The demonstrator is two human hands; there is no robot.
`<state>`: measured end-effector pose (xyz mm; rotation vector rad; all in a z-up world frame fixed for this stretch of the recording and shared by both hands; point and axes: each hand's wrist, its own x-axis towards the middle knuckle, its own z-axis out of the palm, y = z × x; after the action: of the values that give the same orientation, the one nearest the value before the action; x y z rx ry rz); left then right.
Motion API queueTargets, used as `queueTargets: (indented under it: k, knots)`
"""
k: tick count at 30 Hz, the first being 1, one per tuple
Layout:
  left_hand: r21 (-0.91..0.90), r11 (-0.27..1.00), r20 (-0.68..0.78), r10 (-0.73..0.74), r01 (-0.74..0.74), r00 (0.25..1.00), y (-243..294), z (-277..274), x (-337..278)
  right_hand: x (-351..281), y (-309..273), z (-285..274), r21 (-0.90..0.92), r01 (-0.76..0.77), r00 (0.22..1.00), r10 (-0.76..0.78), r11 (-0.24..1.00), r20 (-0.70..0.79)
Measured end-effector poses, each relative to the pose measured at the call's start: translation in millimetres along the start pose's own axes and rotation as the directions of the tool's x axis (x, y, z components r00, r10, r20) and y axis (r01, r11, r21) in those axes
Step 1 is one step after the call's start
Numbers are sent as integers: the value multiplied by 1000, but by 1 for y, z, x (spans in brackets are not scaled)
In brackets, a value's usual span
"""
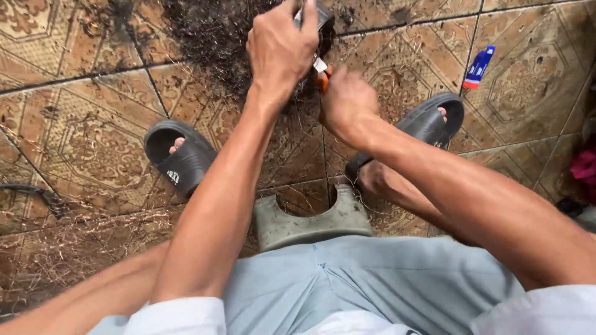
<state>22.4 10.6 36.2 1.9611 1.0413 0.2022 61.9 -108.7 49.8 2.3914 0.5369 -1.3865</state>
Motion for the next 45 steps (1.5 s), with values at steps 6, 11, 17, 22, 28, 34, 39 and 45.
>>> queueTargets:
  k: [6, 11, 17, 22, 28, 34, 39, 45]
  knots:
    - [55, 994, -173, 107, -99, 979, -42, 22, 15, 27, 13, 19, -226, 136, 941, -197, 965, -276]
    - [5, 1000, 1, -8, 8, 1000, -23, 11, 0, 32, 44, 24, 908, -119, 897, -348, 402, 272]
    - [-31, 999, 72, -42, 44, 997, -13, 15, -6, 41, 47, 18, 897, -359, 815, -382, 258, 436]
    - [-31, 999, -13, 32, -32, 999, -19, 16, -3, -11, -2, -18, 309, -71, 991, 32, 948, 130]
    - [43, 996, -5, 77, -77, 997, -26, 34, -38, 92, 8, 48, -263, -73, 801, -101, 962, -590]
    - [188, 982, -101, -5, 24, 995, -5, 21, 9, 37, 41, 7, 604, 199, 952, -297, 772, 67]
    - [59, 998, 86, 12, -17, 996, 1, 14, 0, 54, 56, 32, 905, -425, 772, -507, 37, 384]
    - [15, 999, 54, 30, -30, 998, -14, 14, -5, 18, 19, -8, 808, -230, 907, -182, 542, 381]
